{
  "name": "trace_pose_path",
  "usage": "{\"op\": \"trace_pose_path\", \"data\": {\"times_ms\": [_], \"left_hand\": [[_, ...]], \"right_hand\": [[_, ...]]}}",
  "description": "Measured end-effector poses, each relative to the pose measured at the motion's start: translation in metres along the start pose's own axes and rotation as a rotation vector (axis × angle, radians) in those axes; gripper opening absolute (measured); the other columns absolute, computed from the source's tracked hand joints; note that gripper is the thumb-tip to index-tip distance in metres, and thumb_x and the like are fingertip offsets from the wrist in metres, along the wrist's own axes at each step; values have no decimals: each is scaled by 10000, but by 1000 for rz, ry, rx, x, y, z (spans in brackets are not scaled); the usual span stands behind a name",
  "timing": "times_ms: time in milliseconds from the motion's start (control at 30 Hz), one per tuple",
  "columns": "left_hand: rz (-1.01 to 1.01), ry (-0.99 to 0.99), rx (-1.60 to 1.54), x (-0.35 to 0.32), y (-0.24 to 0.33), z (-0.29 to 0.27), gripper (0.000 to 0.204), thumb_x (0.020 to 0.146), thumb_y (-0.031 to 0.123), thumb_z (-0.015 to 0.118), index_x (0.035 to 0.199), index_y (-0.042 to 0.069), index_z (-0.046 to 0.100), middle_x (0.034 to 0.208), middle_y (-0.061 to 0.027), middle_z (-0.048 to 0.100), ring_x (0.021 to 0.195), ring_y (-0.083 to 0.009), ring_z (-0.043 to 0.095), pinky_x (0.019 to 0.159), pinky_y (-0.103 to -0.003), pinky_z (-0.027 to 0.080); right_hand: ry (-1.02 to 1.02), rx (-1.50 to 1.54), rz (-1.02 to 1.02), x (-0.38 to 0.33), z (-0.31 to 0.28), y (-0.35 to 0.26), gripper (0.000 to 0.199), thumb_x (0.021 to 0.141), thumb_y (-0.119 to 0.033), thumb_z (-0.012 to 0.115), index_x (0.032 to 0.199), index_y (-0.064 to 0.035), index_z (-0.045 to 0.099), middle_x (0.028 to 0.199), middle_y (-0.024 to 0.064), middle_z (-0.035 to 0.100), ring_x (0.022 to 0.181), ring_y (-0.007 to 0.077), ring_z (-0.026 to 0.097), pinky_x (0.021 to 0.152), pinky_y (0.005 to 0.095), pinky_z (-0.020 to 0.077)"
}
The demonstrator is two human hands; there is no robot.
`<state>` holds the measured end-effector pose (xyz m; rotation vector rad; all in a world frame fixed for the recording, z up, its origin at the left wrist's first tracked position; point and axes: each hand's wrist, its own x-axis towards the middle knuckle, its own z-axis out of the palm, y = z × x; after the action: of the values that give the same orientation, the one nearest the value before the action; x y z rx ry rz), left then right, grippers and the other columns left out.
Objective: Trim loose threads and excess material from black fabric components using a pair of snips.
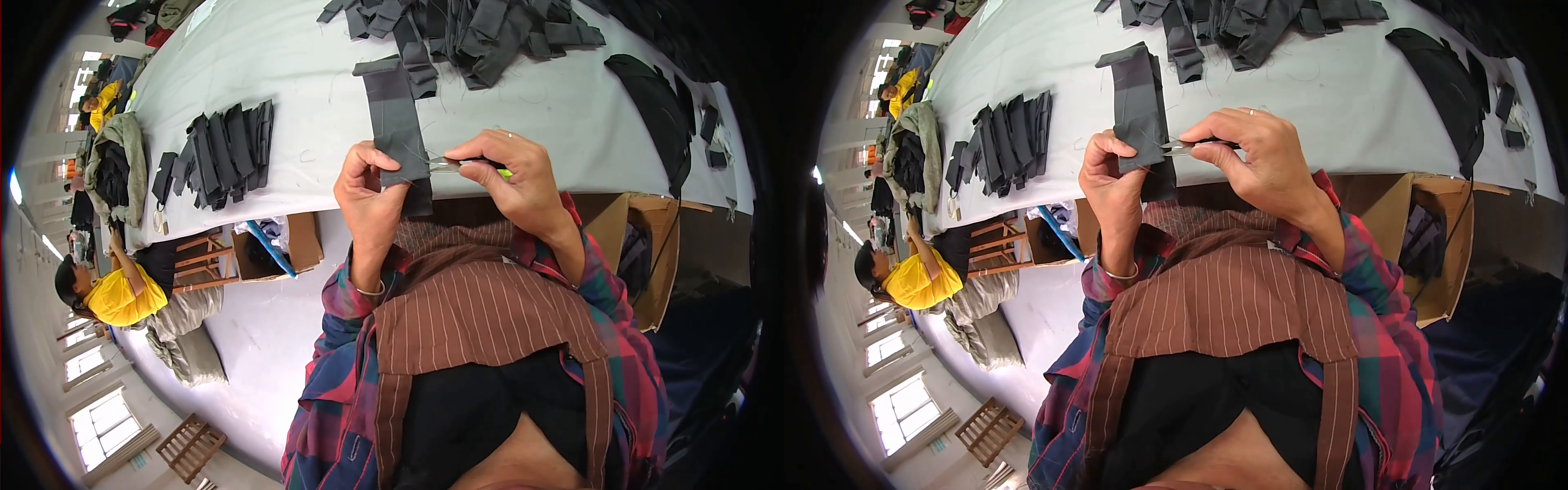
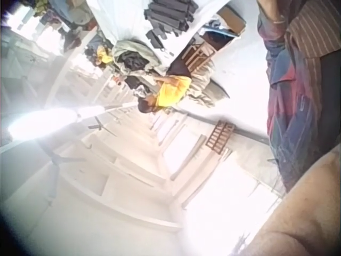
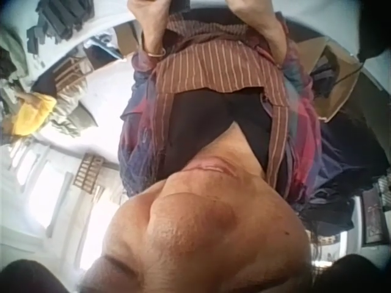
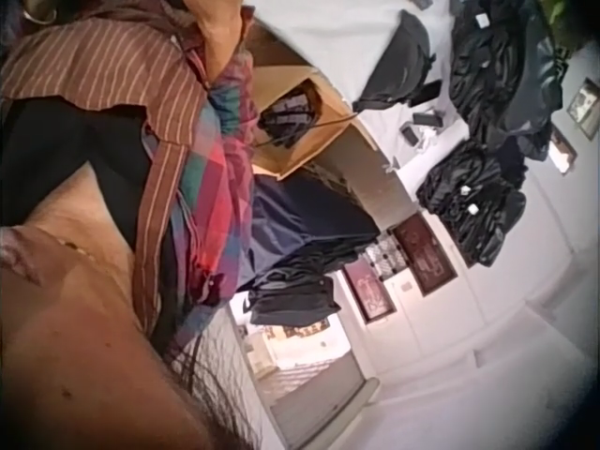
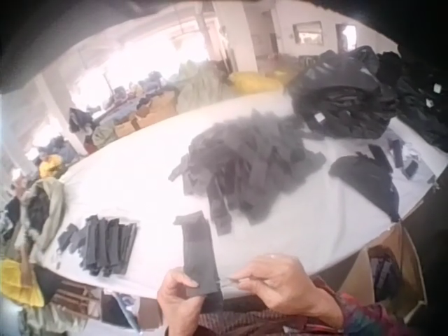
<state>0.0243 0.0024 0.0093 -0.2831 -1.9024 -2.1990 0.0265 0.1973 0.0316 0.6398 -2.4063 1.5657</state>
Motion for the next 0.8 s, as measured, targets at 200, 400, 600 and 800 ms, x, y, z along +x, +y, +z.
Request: {"op": "trace_pose_path", "data": {"times_ms": [200,400,600,800], "left_hand": [[15,-21,-32,-1,-6,2,263,711,-150,661,819,50,528,902,-16,569,856,-90,552,791,-225,438],[3,-14,-41,-1,-5,2,248,721,-148,655,815,46,534,901,-18,576,848,-88,553,794,-220,435],[-20,-14,-55,0,-7,4,247,719,-156,641,814,47,537,900,-16,570,862,-91,551,803,-219,432],[-23,-41,-34,-1,-9,6,238,711,-142,648,803,44,532,852,5,521,811,-82,508,768,-208,419]], "right_hand": [[15,-65,-20,-1,3,-2,143,751,-23,670,891,-55,682,736,52,636,649,207,552,637,298,395],[76,-110,-52,-2,4,3,89,758,-125,697,845,-123,679,758,-2,652,624,192,543,610,309,364],[29,-140,-109,1,9,-3,161,737,-61,694,895,-89,689,703,32,611,632,208,530,631,314,366],[43,-171,-133,4,14,-3,115,740,-180,717,842,-142,680,749,-22,640,648,185,554,593,316,345]]}}
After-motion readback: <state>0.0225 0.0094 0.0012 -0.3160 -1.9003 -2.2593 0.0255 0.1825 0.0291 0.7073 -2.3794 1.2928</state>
